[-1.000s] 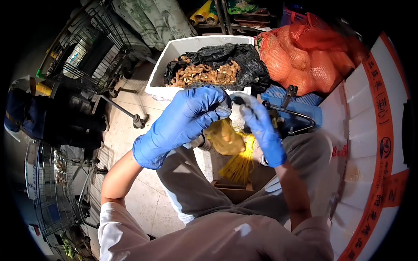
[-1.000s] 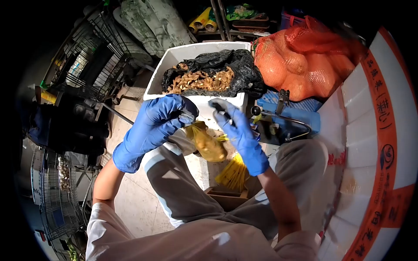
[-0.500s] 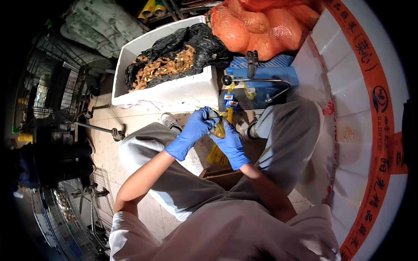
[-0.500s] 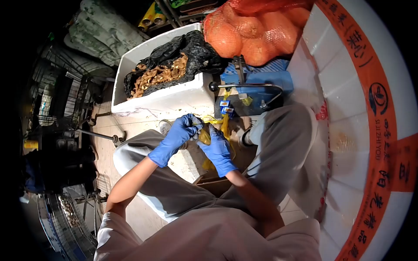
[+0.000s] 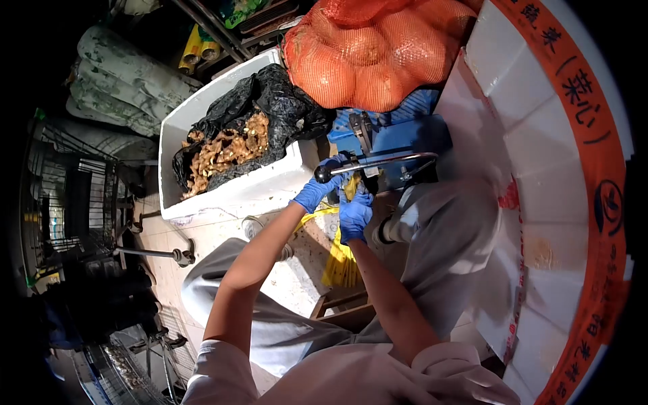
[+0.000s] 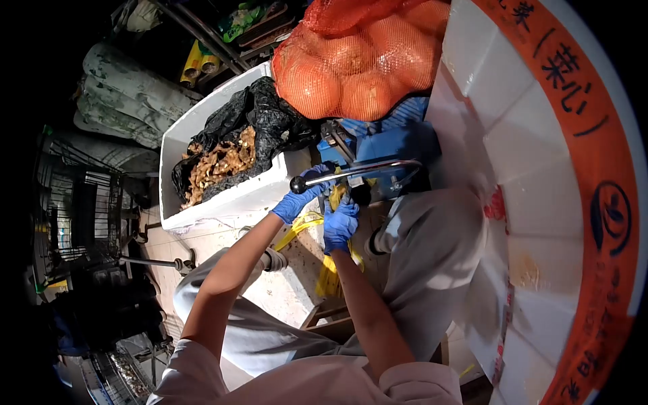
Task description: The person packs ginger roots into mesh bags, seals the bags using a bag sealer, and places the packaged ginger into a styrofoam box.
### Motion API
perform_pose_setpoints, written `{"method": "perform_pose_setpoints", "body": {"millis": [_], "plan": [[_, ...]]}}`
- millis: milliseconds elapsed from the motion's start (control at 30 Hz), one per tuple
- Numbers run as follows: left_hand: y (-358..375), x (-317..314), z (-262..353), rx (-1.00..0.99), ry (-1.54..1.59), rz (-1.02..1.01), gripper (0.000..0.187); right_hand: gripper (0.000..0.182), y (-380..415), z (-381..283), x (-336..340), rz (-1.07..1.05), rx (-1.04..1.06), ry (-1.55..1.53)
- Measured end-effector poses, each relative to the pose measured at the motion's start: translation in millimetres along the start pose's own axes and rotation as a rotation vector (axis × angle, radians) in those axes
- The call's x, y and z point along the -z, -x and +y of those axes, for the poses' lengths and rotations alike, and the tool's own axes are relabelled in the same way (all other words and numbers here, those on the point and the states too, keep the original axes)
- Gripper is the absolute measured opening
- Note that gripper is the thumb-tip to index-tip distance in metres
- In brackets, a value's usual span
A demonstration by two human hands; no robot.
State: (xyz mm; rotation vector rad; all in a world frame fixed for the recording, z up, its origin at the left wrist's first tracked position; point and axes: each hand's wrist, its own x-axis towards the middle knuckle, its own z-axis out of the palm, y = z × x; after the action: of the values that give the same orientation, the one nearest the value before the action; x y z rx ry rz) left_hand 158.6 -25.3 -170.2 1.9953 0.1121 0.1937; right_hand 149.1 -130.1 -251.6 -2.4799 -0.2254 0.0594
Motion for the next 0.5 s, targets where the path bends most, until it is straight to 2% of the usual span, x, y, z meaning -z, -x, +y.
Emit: {"method": "perform_pose_setpoints", "body": {"millis": [33, 100, 133, 200, 233, 267, 333, 400, 467, 500], "plan": [[3.2, -8.0, -49.0, -0.027, 0.279, 0.045, 0.022, 0.062, -5.5, -0.2, -11.1, 0.030, -0.005, 0.065], [-28.9, -6.7, -48.3, 0.114, 0.166, 0.002, 0.023, 0.059, -15.7, -2.7, -22.9, 0.093, -0.024, 0.018], [-36.1, -4.8, -44.9, 0.121, -0.237, -0.018, 0.023, 0.056, -19.5, -5.9, -23.8, 0.094, -0.044, 0.042], [-45.9, -0.3, -23.5, 0.261, -0.369, 0.036, 0.024, 0.051, -27.7, -3.7, -35.9, 0.031, -0.012, 0.060], [-47.7, 0.3, -34.3, 0.189, -0.320, 0.083, 0.022, 0.047, -29.7, -0.3, -39.6, -0.020, 0.032, 0.074], [-50.2, 3.5, -23.5, 0.186, -0.266, 0.078, 0.021, 0.043, -27.6, 10.9, -53.8, 0.051, 0.158, -0.026], [-57.8, 10.1, -13.4, 0.112, -0.401, 0.041, 0.022, 0.040, -29.3, 15.6, -62.3, -0.093, 0.110, -0.132], [-63.6, 11.1, -16.6, 0.095, -0.465, 0.002, 0.021, 0.038, -31.0, 16.2, -64.6, -0.036, 0.126, -0.241], [-61.6, 14.4, -17.0, -0.154, -0.822, -0.111, 0.017, 0.037, -27.5, 16.2, -68.8, 0.016, 0.143, -0.355], [-62.7, 16.9, -15.8, -0.168, -0.808, -0.137, 0.015, 0.035, -24.6, 16.4, -72.1, -0.025, 0.111, -0.414]]}}
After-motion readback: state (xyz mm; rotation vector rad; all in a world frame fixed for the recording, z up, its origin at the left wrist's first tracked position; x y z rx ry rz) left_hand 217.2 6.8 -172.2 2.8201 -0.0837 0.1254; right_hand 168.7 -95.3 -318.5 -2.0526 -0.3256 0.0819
